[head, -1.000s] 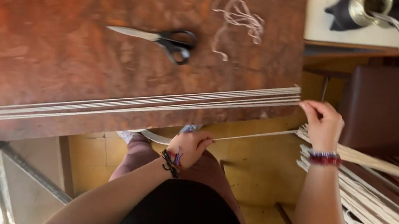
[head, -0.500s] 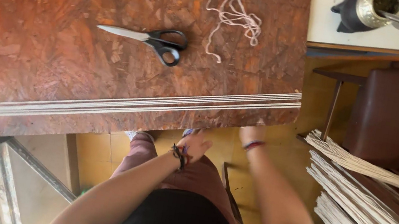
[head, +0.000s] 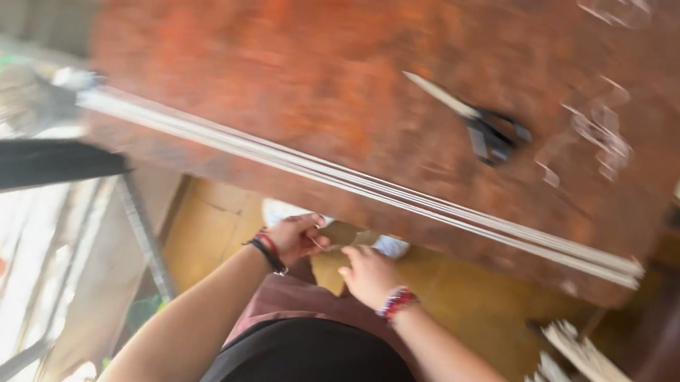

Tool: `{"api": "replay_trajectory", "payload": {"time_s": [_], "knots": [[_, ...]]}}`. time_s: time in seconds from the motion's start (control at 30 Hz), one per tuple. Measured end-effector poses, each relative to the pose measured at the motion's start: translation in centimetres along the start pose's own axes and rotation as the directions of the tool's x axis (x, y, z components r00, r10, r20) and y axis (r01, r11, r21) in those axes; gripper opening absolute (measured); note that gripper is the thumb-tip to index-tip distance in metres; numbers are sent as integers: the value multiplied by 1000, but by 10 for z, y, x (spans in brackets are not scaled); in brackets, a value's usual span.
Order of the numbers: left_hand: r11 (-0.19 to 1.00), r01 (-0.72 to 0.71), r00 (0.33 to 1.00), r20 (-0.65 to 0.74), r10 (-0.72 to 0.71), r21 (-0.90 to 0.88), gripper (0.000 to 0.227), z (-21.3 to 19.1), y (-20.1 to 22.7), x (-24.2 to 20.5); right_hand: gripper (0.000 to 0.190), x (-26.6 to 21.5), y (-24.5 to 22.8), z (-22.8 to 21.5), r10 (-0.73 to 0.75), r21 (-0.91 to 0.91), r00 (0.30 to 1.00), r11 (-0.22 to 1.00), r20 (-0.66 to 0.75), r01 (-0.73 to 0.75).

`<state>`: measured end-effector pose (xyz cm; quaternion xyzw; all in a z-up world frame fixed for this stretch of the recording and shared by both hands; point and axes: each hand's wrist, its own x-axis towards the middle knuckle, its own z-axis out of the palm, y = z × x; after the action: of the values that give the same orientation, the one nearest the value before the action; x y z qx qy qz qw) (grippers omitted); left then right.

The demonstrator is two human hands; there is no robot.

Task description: Preparing yarn on a wooden frame and measuring and cutting string on a workbench for weaving

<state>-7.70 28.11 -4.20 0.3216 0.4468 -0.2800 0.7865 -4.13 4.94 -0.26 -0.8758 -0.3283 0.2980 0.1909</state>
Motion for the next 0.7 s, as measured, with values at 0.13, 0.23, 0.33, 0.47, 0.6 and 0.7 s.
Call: {"api": "replay_trajectory", "payload": {"time_s": [0.13,0.23,0.33,0.47,0.6,0.7], "knots": [[952,-99,995,-31,94,-290,15,-121,60,-45,38,42,-44,-39,10,134,974,990,227,-41],[840,-256,925,-373,70,-479,12,-197,110,-62,33,72,-97,-62,-21,203,961,978,277,-38],[813,-390,863,-480,159,-432,16,-318,137,-10,31,101,-156,-91,-52,248,950,968,307,-27],[813,-386,865,-477,154,-436,30,-309,244,-84,31,126,-211,-109,-100,237,929,971,356,14],[807,-590,601,-665,443,5,19,-253,283,-133,32,138,-239,-128,-108,271,923,963,370,5],[682,-404,55,-727,684,610,20,-211,271,-92,31,150,-232,-136,-46,495,943,859,331,-132]]}}
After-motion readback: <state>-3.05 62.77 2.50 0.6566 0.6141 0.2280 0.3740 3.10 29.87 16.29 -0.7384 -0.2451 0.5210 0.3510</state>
